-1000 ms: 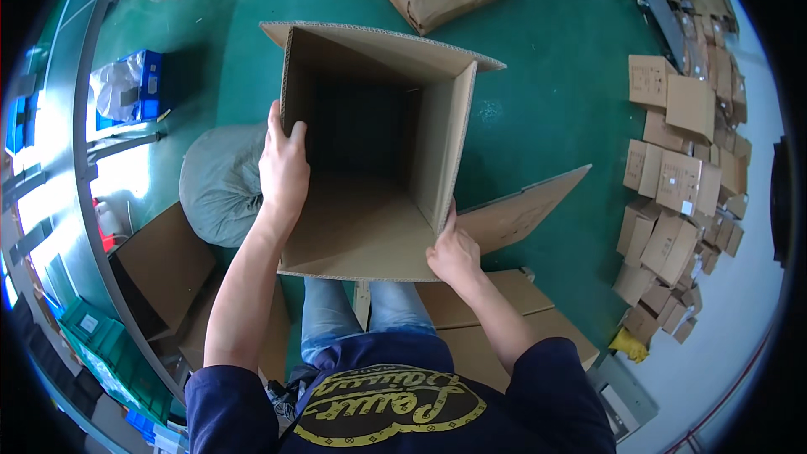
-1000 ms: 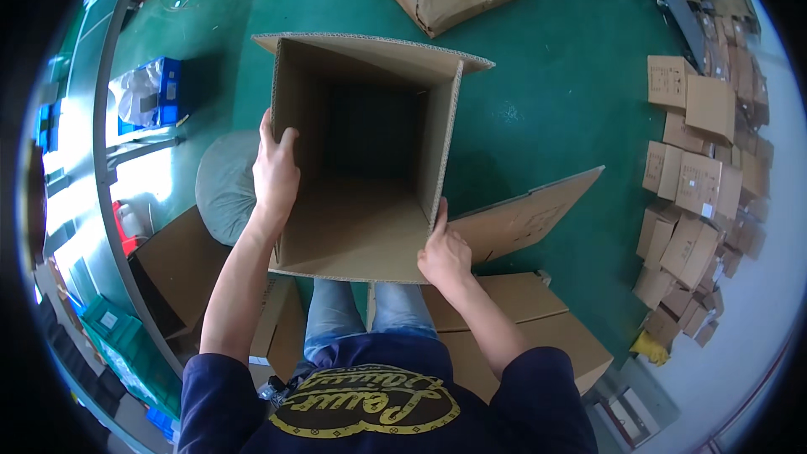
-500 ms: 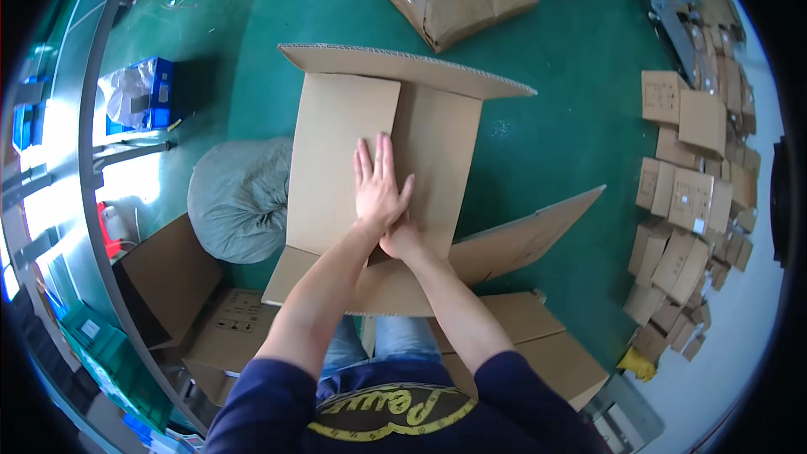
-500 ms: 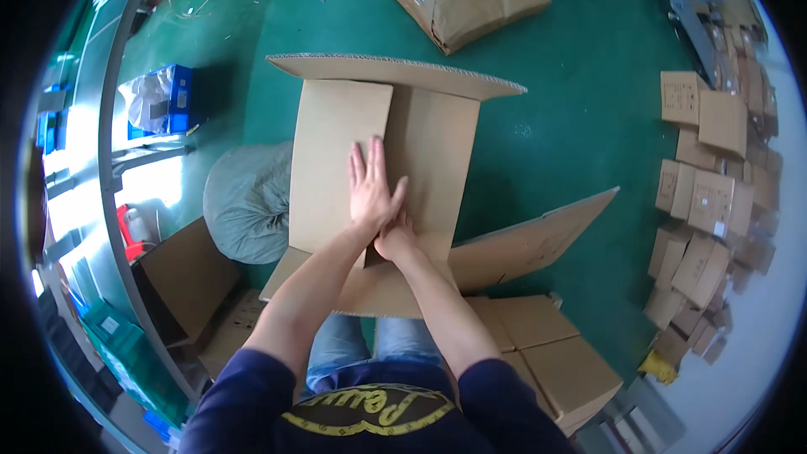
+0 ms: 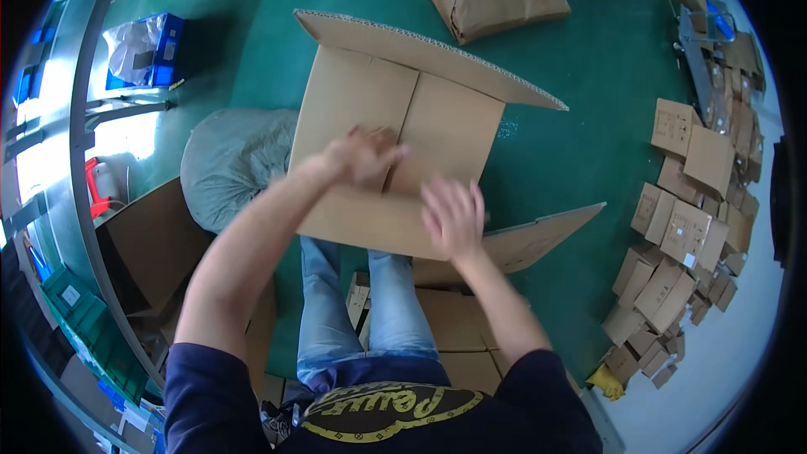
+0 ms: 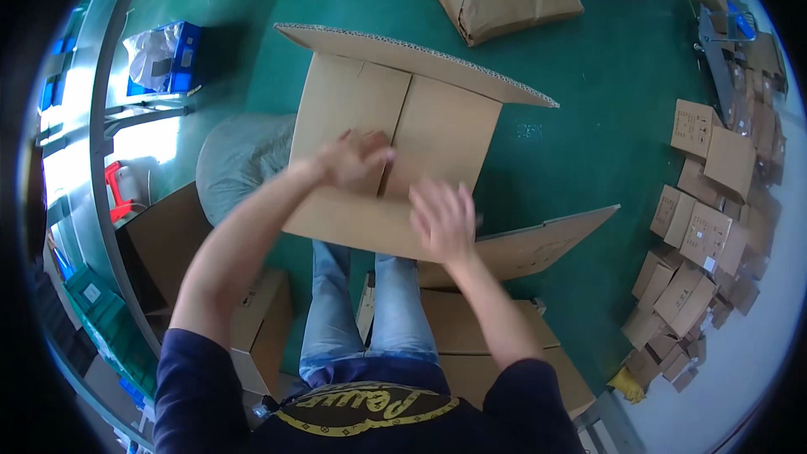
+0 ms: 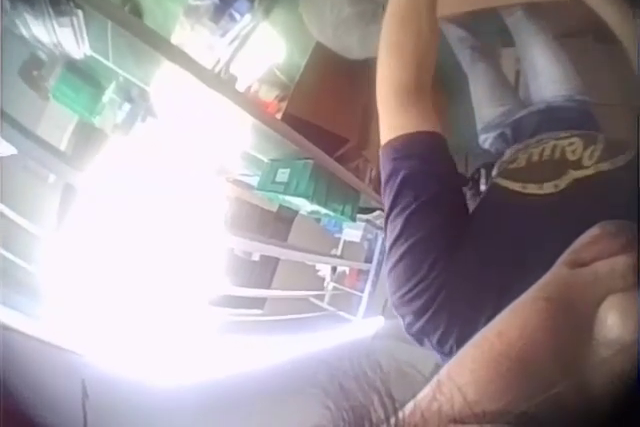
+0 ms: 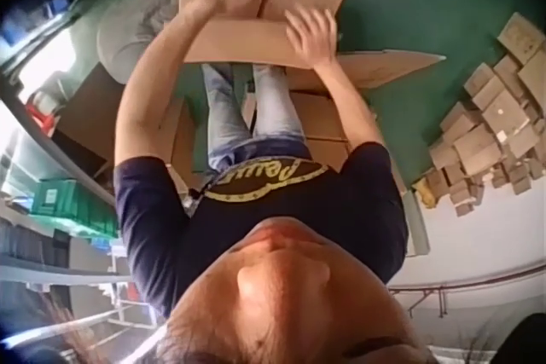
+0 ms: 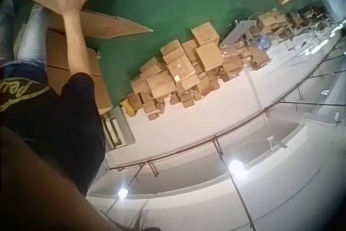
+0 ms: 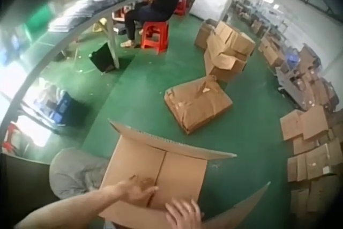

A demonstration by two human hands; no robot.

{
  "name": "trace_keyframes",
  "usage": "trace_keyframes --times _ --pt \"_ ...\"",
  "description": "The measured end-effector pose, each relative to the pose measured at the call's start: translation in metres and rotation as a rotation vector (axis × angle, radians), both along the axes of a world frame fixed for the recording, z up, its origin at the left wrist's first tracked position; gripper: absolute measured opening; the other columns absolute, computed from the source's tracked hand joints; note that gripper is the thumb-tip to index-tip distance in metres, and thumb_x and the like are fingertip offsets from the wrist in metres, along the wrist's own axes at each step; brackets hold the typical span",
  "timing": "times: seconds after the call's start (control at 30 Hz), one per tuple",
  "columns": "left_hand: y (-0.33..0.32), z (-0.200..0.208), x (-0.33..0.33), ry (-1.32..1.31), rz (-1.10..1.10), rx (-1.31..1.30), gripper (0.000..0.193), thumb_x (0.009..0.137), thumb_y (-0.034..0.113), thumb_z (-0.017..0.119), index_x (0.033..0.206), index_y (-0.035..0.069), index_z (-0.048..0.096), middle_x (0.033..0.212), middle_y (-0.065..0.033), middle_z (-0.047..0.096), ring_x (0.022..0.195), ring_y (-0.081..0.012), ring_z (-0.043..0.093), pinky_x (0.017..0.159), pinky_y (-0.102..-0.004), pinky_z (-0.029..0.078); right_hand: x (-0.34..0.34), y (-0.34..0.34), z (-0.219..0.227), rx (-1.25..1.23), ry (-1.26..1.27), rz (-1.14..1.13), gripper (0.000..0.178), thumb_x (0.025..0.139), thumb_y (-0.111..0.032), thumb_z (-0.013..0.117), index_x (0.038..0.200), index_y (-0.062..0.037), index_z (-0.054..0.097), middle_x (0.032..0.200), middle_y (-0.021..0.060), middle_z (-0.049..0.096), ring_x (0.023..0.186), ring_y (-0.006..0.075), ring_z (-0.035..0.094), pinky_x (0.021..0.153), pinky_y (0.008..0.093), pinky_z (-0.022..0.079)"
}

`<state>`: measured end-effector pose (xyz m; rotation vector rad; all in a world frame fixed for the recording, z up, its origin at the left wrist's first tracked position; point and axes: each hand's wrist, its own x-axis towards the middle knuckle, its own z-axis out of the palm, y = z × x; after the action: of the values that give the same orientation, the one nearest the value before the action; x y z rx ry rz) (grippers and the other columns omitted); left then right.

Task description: Packing small silver bags into white boxes, weighing them, and sealing larger cardboard boxes with a tape dispenser.

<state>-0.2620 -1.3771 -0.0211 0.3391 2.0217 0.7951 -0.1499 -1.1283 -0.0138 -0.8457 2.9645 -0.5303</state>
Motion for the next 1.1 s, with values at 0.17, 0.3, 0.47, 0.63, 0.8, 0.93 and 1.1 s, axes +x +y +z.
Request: trace_keyframes --times 0.17,0.3,0.47,0.63,0.8,0.93,1.1 --pt "-0.01 0.029 0.041 0.798 0.055 -0.303 0.071 0.096 0.053 0.049 0.148 0.006 0.037 0.154 -0.0189 0.034 0.146 -0.036 0.025 0.119 -0.0518 0.018 -0.038 0.016 -0.058 0.05 -0.065 0.038 0.038 0.094 -0.028 0.057 0.13 -0.0162 0.06 0.142 0.0084 0.049 0.134 0.0299 0.041 0.113 0.0552 0.027" --pt "-0.029 -0.051 0.122 0.723 0.208 -0.396 0.075 0.095 0.053 0.048 0.153 0.009 0.03 0.159 -0.0177 0.025 0.149 -0.0335 0.019 0.12 -0.0539 0.013 -0.057 -0.015 -0.024 -0.37 -0.403 -0.053 0.021 0.091 -0.015 0.058 0.11 -0.0107 0.067 0.125 0.0077 0.062 0.118 0.0272 0.057 0.101 0.0517 0.043" --pt "-0.023 -0.043 0.114 0.724 0.296 -0.288 0.071 0.097 0.046 0.048 0.153 0.008 0.028 0.159 -0.0162 0.026 0.149 -0.0297 0.02 0.121 -0.0495 0.01 -0.222 -0.038 0.132 -0.293 0.281 0.122 0.028 0.093 -0.011 0.054 0.119 -0.0077 0.066 0.121 0.0137 0.066 0.117 0.0335 0.058 0.102 0.0469 0.042" --pt "-0.05 -0.07 0.124 0.699 0.586 -0.014 0.058 0.089 0.028 0.066 0.137 0.006 0.043 0.156 -0.0198 0.029 0.146 -0.0356 0.026 0.12 -0.0516 0.017 -0.202 -0.087 0.067 -0.051 -0.846 0.098 0.05 0.106 -0.039 0.034 0.145 -0.0082 0.046 0.148 0.0155 0.046 0.14 0.0306 0.04 0.116 0.0387 0.029" --pt "-0.027 -0.083 0.144 1.198 0.946 -0.142 0.075 0.069 0.031 0.085 0.13 0.009 0.048 0.154 -0.021 0.03 0.138 -0.0454 0.033 0.114 -0.0649 0.02 -0.09 -0.086 -0.051 0.144 -0.056 0.019 0.046 0.102 -0.038 0.043 0.146 -0.0238 0.046 0.153 0.014 0.035 0.141 0.0399 0.03 0.116 0.0576 0.021" --pt "-0.045 -0.03 0.115 0.721 1.003 -0.47 0.102 0.066 0.037 0.086 0.152 0.017 0.035 0.146 -0.0237 0.038 0.13 -0.043 0.041 0.11 -0.0595 0.029 -0.09 -0.103 -0.078 0.155 0.062 0.026 0.047 0.098 -0.028 0.054 0.144 -0.0209 0.048 0.153 0.0133 0.035 0.143 0.0387 0.028 0.115 0.057 0.023" --pt "-0.06 -0.052 0.113 0.586 0.851 -0.337 0.083 0.073 0.032 0.078 0.147 0.023 0.042 0.139 -0.0209 0.046 0.132 -0.0414 0.041 0.103 -0.0561 0.037 -0.091 -0.1 -0.077 0.128 -0.071 -0.044 0.042 0.089 -0.011 0.063 0.131 -0.0086 0.06 0.128 0.0177 0.055 0.123 0.0364 0.048 0.103 0.0458 0.04"
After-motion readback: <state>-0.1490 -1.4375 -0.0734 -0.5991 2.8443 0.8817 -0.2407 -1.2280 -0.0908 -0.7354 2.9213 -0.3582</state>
